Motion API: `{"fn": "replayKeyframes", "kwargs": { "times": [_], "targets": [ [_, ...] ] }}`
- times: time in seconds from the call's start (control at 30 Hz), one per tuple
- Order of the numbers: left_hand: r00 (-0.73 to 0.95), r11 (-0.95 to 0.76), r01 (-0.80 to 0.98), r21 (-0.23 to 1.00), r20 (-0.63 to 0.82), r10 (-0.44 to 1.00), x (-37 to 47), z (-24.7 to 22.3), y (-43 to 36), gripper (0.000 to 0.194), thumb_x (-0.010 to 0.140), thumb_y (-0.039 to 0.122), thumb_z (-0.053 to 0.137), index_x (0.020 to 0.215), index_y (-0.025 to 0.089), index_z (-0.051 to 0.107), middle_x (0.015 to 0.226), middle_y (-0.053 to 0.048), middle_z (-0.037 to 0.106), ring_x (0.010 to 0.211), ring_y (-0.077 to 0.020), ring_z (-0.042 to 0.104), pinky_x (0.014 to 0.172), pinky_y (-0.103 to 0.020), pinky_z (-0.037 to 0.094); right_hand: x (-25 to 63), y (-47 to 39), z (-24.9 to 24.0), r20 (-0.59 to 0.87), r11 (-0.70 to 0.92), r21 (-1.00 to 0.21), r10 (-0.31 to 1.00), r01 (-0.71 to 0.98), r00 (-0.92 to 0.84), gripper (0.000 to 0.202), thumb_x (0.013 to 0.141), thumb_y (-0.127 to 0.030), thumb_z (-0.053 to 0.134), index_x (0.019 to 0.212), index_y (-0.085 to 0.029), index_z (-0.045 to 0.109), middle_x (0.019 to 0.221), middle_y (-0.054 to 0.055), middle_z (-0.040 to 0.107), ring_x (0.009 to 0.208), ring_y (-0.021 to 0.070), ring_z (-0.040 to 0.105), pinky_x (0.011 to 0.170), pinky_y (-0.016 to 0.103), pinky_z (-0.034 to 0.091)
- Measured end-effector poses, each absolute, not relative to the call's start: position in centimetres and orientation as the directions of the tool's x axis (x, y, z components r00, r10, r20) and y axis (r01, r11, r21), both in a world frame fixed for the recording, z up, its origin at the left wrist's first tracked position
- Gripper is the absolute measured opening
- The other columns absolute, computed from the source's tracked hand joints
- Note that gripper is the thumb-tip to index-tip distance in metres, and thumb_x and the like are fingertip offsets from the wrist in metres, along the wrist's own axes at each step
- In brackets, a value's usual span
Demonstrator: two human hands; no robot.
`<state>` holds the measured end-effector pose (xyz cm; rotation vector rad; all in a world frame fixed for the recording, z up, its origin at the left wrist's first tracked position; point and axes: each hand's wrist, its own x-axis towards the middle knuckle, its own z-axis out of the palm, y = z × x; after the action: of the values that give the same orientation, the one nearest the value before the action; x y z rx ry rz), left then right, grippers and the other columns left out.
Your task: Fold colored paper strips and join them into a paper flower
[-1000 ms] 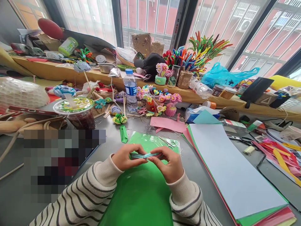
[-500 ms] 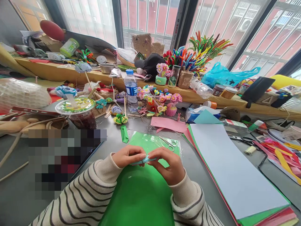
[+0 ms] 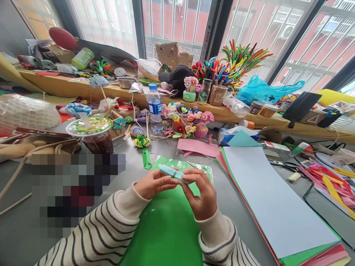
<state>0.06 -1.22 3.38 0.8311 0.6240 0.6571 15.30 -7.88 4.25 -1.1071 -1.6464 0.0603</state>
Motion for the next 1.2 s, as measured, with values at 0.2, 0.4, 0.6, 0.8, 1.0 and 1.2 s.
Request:
{"fn": "replayKeyframes", "kwargs": {
  "times": [0.2, 0.4, 0.6, 0.8, 1.0, 1.2],
  "targets": [
    [0.565, 0.403, -0.422, 0.812, -0.113, 0.818, 0.3, 2.6, -1.3, 0.030, 0.052, 0.028, 0.074, 0.076, 0.013, 0.063, 0.086, -0.007, 0.066, 0.081, -0.0172, 0.061, 0.079, -0.031, 0.046, 14.8, -8.0, 4.0, 0.599, 0.520, -0.686, 0.801, 0.509, -0.012, 0.020, 0.072, -0.016, 0.057, 0.091, -0.020, 0.056, 0.085, 0.005, 0.060, 0.081, 0.0178, 0.058, 0.069, 0.032, 0.052],
    [0.518, 0.399, -0.466, 0.790, -0.122, 0.847, 0.2, 2.9, -1.3, 0.030, 0.051, 0.027, 0.075, 0.073, 0.011, 0.062, 0.073, -0.005, 0.067, 0.070, -0.0168, 0.062, 0.074, -0.033, 0.048, 15.1, -7.9, 3.8, 0.405, 0.363, -0.872, 0.912, 0.329, 0.069, 0.015, 0.073, -0.022, 0.058, 0.087, -0.018, 0.058, 0.080, 0.005, 0.063, 0.072, 0.0171, 0.062, 0.068, 0.032, 0.053],
    [0.443, 0.323, -0.468, 0.822, -0.098, 0.891, 0.5, 3.3, -1.6, 0.031, 0.053, 0.030, 0.073, 0.073, 0.011, 0.060, 0.064, -0.002, 0.064, 0.059, -0.0154, 0.061, 0.061, -0.029, 0.050, 14.7, -7.5, 3.8, 0.179, 0.179, -0.984, 0.984, 0.006, 0.006, 0.014, 0.071, -0.027, 0.060, 0.082, -0.018, 0.061, 0.070, 0.002, 0.065, 0.064, 0.0138, 0.061, 0.064, 0.029, 0.052],
    [0.456, 0.291, -0.410, 0.864, -0.082, 0.886, 0.5, 3.2, -1.6, 0.035, 0.052, 0.034, 0.072, 0.076, 0.011, 0.060, 0.063, -0.001, 0.062, 0.059, -0.0142, 0.059, 0.057, -0.027, 0.048, 14.7, -7.1, 3.7, 0.047, 0.045, -0.990, 0.999, -0.132, -0.016, 0.013, 0.067, -0.029, 0.064, 0.076, -0.019, 0.063, 0.063, -0.001, 0.064, 0.059, 0.0109, 0.059, 0.058, 0.025, 0.050],
    [0.493, 0.290, -0.336, 0.896, -0.095, 0.865, 0.4, 3.2, -1.6, 0.030, 0.046, 0.026, 0.076, 0.068, 0.011, 0.063, 0.063, 0.000, 0.062, 0.061, -0.0102, 0.057, 0.063, -0.023, 0.045, 14.7, -7.1, 3.1, -0.001, 0.005, -0.975, 1.000, -0.222, 0.028, 0.018, 0.063, -0.032, 0.068, 0.074, -0.017, 0.063, 0.059, -0.002, 0.062, 0.054, 0.0090, 0.056, 0.054, 0.023, 0.047],
    [0.548, 0.326, -0.309, 0.893, -0.114, 0.829, 0.3, 2.8, -1.3, 0.034, 0.049, 0.031, 0.074, 0.075, 0.012, 0.064, 0.060, 0.000, 0.061, 0.058, -0.0097, 0.055, 0.060, -0.023, 0.044, 14.5, -7.2, 2.9, -0.047, -0.036, -0.967, 0.998, -0.253, 0.035, 0.022, 0.060, -0.033, 0.070, 0.068, -0.015, 0.059, 0.054, -0.003, 0.058, 0.046, 0.0072, 0.052, 0.046, 0.021, 0.043]
  ]
}}
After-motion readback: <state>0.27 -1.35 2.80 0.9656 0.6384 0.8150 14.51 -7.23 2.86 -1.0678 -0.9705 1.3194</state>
